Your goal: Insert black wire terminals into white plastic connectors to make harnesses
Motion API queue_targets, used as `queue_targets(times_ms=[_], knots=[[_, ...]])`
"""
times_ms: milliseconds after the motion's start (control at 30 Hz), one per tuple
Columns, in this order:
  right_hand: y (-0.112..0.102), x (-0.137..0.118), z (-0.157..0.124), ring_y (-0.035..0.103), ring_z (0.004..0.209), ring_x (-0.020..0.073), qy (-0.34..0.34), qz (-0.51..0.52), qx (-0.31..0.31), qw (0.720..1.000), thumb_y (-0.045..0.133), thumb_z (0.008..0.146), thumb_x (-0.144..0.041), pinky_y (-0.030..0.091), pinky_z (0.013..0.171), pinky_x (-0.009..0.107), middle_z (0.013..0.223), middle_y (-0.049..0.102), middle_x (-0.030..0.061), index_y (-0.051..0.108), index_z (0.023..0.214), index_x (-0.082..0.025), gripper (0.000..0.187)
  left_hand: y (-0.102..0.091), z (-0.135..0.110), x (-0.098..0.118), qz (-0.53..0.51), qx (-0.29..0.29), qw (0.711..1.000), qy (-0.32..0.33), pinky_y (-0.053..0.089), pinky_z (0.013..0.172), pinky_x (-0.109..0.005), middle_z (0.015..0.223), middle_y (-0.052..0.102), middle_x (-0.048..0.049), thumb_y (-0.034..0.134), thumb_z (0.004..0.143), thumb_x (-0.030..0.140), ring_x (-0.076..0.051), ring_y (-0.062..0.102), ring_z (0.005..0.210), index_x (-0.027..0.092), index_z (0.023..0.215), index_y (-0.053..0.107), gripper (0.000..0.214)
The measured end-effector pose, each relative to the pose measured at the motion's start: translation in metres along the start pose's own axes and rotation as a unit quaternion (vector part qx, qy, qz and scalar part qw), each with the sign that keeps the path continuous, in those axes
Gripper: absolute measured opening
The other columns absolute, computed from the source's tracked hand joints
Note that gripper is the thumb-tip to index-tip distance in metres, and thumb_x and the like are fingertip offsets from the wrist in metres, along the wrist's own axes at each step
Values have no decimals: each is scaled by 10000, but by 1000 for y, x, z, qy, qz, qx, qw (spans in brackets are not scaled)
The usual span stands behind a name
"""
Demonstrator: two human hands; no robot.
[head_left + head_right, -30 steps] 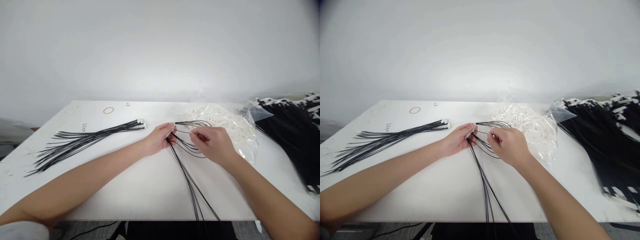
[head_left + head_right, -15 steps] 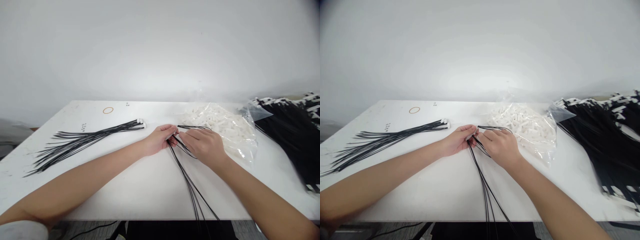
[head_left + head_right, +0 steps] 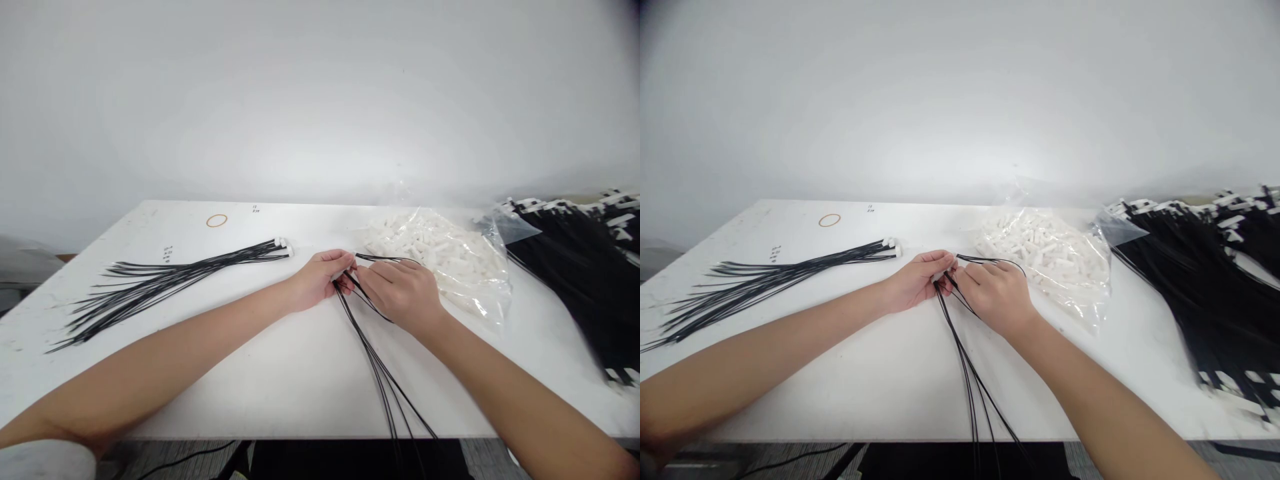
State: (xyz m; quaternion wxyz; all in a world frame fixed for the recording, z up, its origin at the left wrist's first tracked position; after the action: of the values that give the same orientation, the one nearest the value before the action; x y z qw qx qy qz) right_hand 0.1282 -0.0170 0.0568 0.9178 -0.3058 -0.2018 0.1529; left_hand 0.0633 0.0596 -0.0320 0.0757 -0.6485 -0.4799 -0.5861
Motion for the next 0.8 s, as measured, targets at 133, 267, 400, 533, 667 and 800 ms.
queue_targets(times_ms=[133, 267, 400, 533, 667, 800], knots=[[-5, 6, 3, 469, 575, 74, 7, 14, 5, 1000, 597, 738, -158, 327, 530, 235, 631, 581, -43, 600, 800, -197, 73, 3, 0, 0, -14, -14, 1000, -6, 433, 545, -241, 679, 548, -12, 598, 754, 327, -88, 541, 529, 130, 745, 553, 202], [-16, -1, 5, 492, 655, 87, -46, 73, 17, 996, 613, 726, -154, 352, 574, 240, 744, 615, -36, 586, 893, -226, 183, 5, -1, 0, -28, -27, 999, -10, 432, 572, -233, 633, 523, -4, 592, 763, 318, -84, 534, 549, 126, 715, 535, 206], [-8, -16, -1, 426, 601, 80, -125, 140, -55, 981, 577, 749, -133, 322, 573, 256, 662, 569, -52, 574, 748, -216, 83, 5, -1, 1, -36, -31, 999, -17, 435, 581, -238, 669, 525, -9, 596, 760, 317, -84, 540, 556, 123, 726, 533, 207], [3, -22, -5, 403, 625, 85, -148, 160, -86, 972, 537, 776, -111, 313, 605, 268, 724, 571, -37, 584, 777, -211, 110, 4, -1, 1, -39, -24, 999, -21, 435, 575, -234, 662, 524, -9, 599, 757, 309, -81, 534, 543, 120, 729, 530, 203], [2, -23, -4, 401, 615, 84, -154, 154, -68, 974, 530, 781, -86, 316, 609, 269, 692, 556, -32, 585, 758, -201, 129, 4, -1, 0, -39, -26, 999, -27, 429, 554, -224, 648, 522, -10, 588, 766, 312, -79, 525, 535, 120, 729, 528, 204], [0, -22, -2, 409, 598, 80, -152, 148, -56, 976, 538, 777, -85, 325, 600, 267, 669, 554, -41, 574, 713, -196, 133, 4, -1, 0, -40, -28, 998, -26, 433, 560, -230, 649, 524, -10, 595, 758, 329, -83, 527, 546, 125, 733, 532, 214]])
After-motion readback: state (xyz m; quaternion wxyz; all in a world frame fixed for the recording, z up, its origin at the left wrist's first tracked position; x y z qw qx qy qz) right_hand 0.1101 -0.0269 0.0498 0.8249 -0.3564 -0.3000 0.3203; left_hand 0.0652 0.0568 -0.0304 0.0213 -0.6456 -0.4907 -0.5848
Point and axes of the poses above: each hand's wrist, its own z-axis towards the middle knuckle, its own y-axis out of the palm, x = y × z, the point moved 8 cm from there along z, towards the middle knuckle
